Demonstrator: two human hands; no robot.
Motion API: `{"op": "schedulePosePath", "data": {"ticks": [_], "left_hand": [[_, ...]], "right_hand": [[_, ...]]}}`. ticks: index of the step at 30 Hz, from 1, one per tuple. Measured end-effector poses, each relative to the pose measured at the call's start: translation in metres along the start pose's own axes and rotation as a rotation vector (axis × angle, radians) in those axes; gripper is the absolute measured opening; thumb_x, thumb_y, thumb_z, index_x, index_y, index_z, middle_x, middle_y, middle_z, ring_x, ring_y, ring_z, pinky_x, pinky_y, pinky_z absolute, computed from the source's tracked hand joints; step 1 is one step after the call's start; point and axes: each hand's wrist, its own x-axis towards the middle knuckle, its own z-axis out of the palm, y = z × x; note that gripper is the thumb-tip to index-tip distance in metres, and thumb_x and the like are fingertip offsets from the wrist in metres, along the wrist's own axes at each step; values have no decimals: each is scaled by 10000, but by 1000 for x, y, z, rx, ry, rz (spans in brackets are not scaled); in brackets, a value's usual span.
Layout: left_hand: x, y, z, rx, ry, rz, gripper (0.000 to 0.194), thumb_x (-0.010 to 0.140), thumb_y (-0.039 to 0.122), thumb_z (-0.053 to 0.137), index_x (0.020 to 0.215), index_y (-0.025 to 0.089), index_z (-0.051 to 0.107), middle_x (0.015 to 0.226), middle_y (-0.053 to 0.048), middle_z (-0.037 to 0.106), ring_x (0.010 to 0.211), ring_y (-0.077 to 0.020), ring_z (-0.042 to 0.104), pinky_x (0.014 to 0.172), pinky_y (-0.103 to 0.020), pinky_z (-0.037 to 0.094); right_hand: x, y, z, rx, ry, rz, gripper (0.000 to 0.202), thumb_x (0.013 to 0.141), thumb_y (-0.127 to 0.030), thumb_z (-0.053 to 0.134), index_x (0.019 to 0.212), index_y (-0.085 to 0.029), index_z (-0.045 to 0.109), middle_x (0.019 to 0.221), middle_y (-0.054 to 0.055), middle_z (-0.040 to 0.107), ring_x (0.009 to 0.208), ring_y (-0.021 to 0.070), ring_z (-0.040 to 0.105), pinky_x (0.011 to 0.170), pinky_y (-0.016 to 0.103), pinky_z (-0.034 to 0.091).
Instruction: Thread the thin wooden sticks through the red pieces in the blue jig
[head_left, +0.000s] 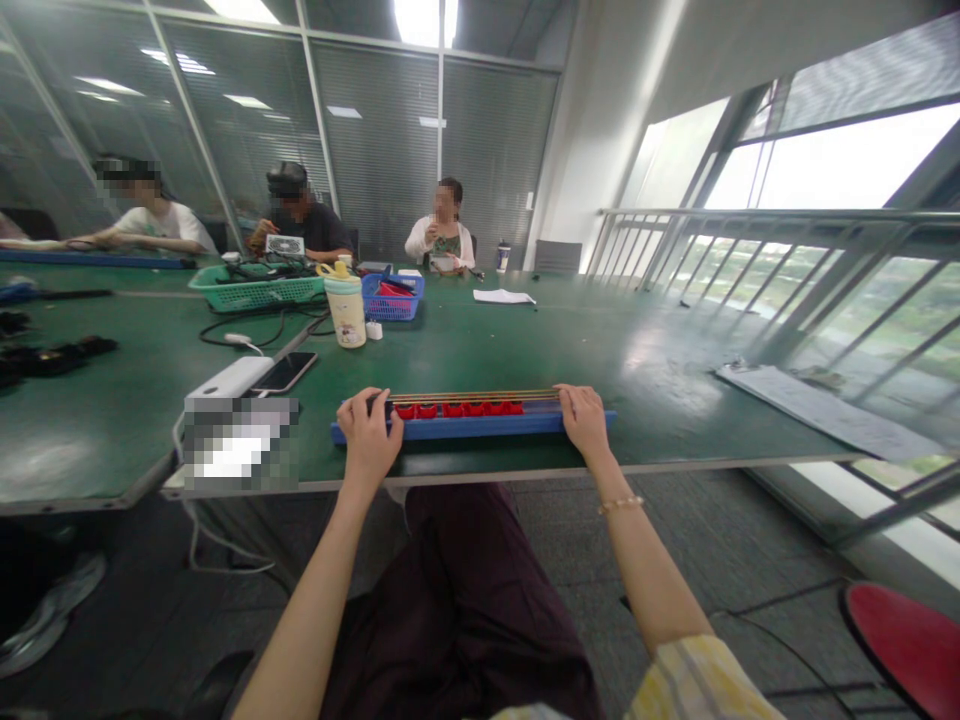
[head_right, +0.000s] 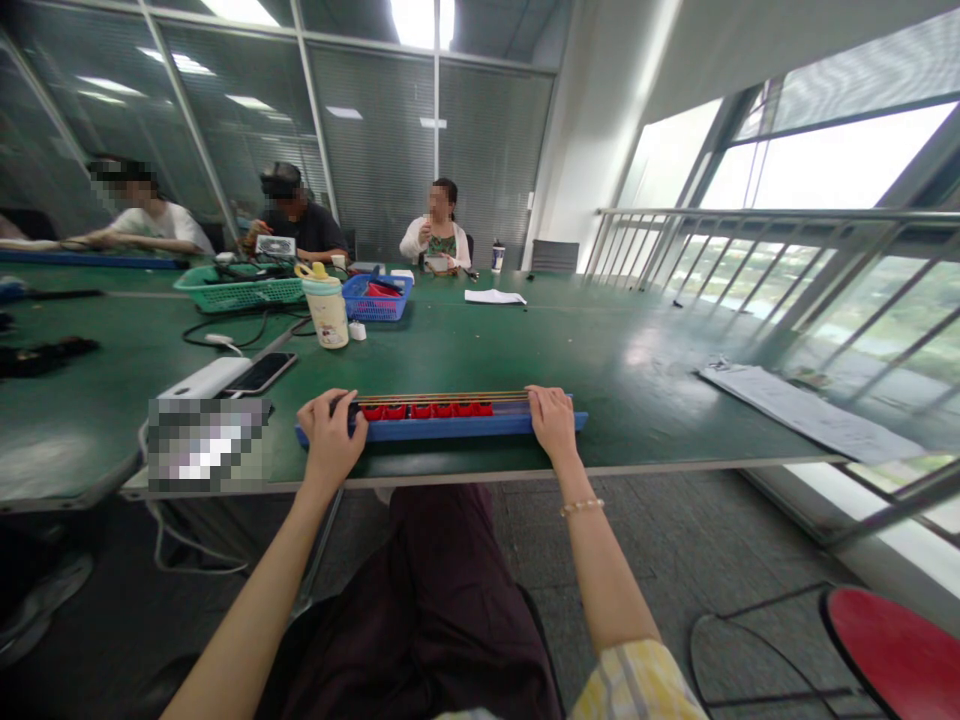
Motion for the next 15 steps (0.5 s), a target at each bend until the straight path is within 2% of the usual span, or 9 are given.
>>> {"op": "schedulePosePath", "data": {"ticks": [10, 15], "left_hand": [[-1, -2, 2, 36, 24, 2, 390, 864, 243, 497, 1212, 141, 643, 1248, -160, 532, 1162, -326, 389, 1026, -492, 357], [-1, -1, 1, 30, 11, -9, 387, 877, 255, 493, 1216, 140, 642, 1247, -166, 534, 1168, -326, 380, 1022, -490, 350]], "right_hand": [[1, -1, -1, 31, -9, 4, 412, 1016, -406, 327, 1108, -227, 687, 1067, 75, 726, 1012, 234, 592, 904, 376, 405], [1, -3, 0, 10, 44, 83, 412, 1013, -414, 329, 1080, -220, 686, 1053, 79, 728, 999, 245, 578, 903, 382, 378]]}}
